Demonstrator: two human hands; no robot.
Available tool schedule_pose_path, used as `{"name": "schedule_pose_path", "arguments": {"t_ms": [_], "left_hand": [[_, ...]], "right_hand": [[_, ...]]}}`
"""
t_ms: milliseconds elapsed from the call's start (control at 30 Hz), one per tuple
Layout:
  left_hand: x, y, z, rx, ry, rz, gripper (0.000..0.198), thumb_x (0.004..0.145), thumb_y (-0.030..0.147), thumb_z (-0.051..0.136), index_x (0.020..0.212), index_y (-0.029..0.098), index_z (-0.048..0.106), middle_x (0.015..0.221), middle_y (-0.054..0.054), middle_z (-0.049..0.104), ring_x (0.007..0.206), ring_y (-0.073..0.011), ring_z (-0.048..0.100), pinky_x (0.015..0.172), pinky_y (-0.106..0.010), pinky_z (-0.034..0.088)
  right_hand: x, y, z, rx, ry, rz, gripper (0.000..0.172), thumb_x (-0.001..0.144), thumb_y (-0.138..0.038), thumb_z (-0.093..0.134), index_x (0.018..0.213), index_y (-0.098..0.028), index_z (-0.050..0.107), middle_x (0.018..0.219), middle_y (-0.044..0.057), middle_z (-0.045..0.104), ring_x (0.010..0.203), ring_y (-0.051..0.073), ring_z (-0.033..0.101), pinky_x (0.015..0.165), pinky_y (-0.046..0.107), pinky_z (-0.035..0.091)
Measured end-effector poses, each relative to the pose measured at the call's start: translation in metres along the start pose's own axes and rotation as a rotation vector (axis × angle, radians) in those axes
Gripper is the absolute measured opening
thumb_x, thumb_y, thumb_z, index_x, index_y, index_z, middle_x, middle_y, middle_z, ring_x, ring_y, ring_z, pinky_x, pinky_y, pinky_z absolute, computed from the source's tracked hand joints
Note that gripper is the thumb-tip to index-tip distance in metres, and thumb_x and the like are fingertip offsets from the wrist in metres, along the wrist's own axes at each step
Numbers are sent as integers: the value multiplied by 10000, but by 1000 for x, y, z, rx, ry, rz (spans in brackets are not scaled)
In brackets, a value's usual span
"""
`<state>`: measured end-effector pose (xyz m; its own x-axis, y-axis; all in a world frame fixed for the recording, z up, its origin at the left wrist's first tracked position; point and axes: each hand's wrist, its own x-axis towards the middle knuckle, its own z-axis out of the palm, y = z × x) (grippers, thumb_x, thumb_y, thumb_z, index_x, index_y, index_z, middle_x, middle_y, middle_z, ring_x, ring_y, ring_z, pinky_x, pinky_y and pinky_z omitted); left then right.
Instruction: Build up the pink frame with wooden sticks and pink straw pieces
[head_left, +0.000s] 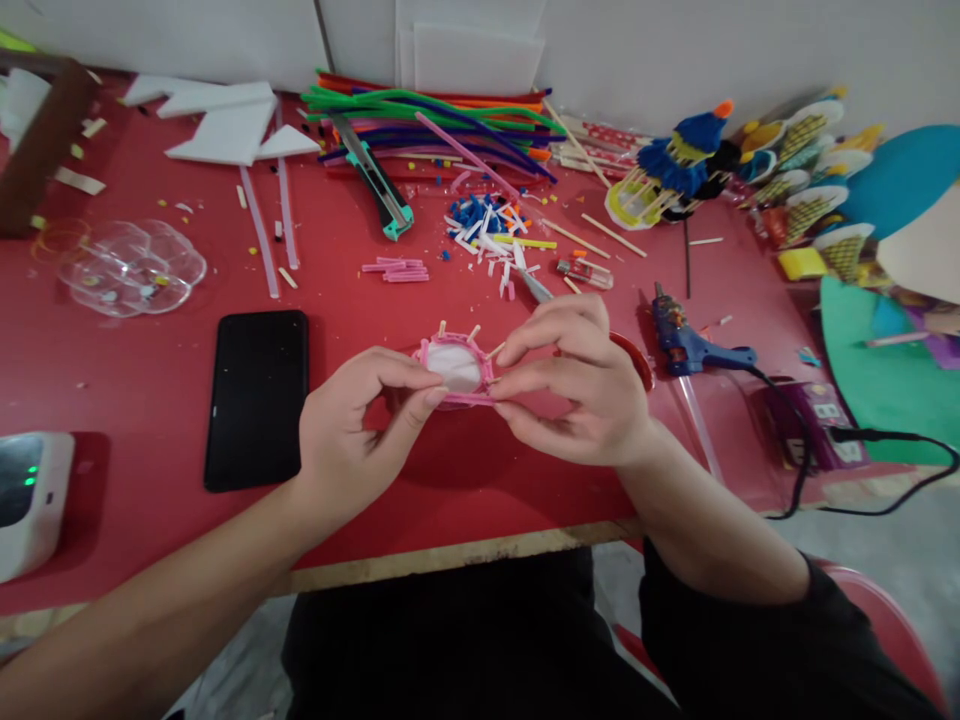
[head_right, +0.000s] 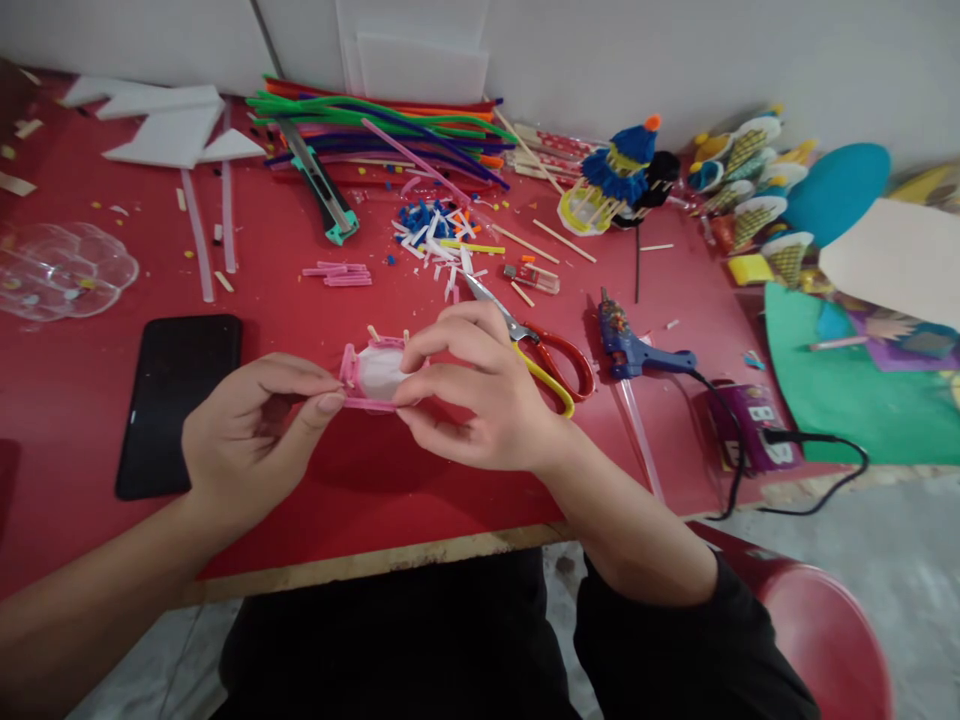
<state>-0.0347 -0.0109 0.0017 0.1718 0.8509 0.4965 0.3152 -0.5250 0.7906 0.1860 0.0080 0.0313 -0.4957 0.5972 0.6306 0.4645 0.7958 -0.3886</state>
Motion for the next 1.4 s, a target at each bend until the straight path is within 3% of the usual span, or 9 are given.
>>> {"name": "schedule_pose_path", "arguments": {"t_ms": [233,433,1400], "left_hand": [[2,4,-4,51,-38,-17,106,888,255,655,988,218,655,869,-9,701,717,-124,652,641,-248,539],[6,3,-10,146,-97,91,126,874,121,626,932,225,668,885,-10,733,807,-152,689,759,-291,563],[8,0,-11,317,-120,116,136,836,176,662,962,213,629,864,-16,725,760,-152,675,739,-275,556]], "right_hand": [[-2,8,-2,1,-27,53,68,811,-178,665,789,-242,659,927,28,623,931,222,553,896,472,441],[-1,15,-5,18,-60,55,67,823,-182,657,788,-236,675,945,31,598,927,210,552,885,457,418],[-2,16,-5,-9,-81,80,66,829,-184,671,809,-245,687,966,46,598,950,224,554,890,457,427]]}}
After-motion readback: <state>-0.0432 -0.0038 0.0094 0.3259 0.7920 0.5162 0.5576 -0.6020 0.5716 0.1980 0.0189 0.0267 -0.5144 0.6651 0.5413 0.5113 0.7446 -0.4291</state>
